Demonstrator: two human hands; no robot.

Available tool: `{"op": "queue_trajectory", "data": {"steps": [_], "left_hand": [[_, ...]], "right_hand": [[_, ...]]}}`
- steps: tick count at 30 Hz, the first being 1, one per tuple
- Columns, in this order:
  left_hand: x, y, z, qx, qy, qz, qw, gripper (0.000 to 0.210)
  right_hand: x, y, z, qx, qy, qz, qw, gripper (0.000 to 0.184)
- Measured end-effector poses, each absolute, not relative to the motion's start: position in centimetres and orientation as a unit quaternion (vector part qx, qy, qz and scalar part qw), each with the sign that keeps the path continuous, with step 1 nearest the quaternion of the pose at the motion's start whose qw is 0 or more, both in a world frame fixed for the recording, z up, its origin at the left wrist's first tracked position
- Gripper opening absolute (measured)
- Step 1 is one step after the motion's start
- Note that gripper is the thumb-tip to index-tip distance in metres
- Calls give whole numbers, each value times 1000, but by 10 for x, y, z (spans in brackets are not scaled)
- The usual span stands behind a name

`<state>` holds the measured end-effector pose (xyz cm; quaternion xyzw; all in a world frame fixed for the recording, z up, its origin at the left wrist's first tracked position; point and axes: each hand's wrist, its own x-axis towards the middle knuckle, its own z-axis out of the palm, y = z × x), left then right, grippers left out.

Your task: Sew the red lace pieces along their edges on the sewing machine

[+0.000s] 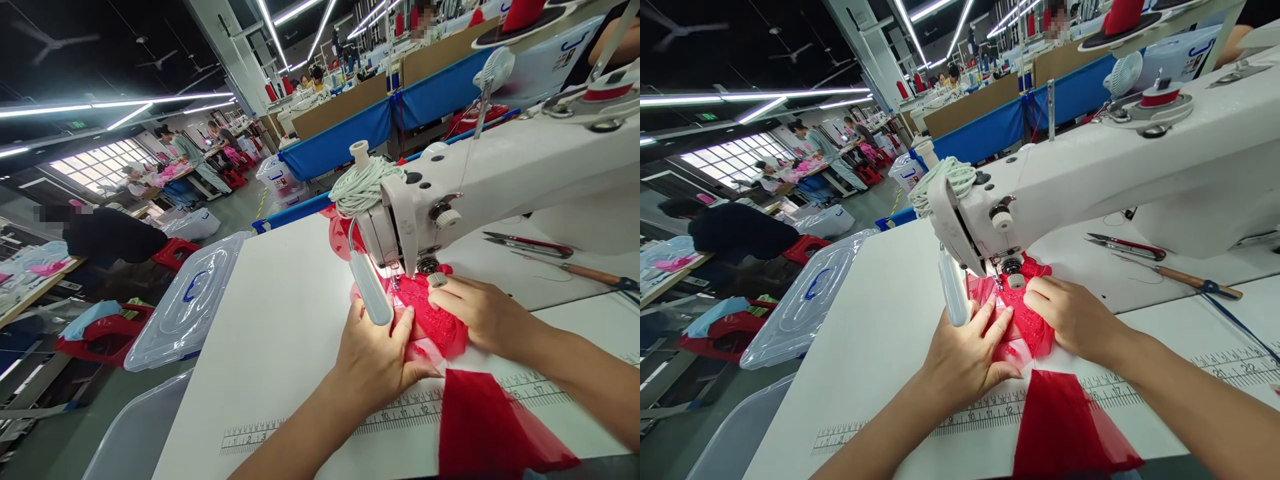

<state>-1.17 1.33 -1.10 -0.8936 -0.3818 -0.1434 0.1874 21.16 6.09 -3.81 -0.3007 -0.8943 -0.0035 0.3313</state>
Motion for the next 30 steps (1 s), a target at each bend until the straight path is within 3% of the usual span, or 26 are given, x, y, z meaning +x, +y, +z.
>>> {"op": "queue_trajectory", "data": {"steps": [17,25,30], "left_hand": [[-20,15,-7,-901,-388,-105,165,70],[-24,20,-8,-898,-394,-136,143,72],[-20,19,-14,-901,-383,-139,150,86]], "right_hand": [[211,61,-43,-311,-886,-29,342,30],[211,62,-44,-311,-894,-4,323,32],[211,62,-40,-306,-896,-7,322,32]]}}
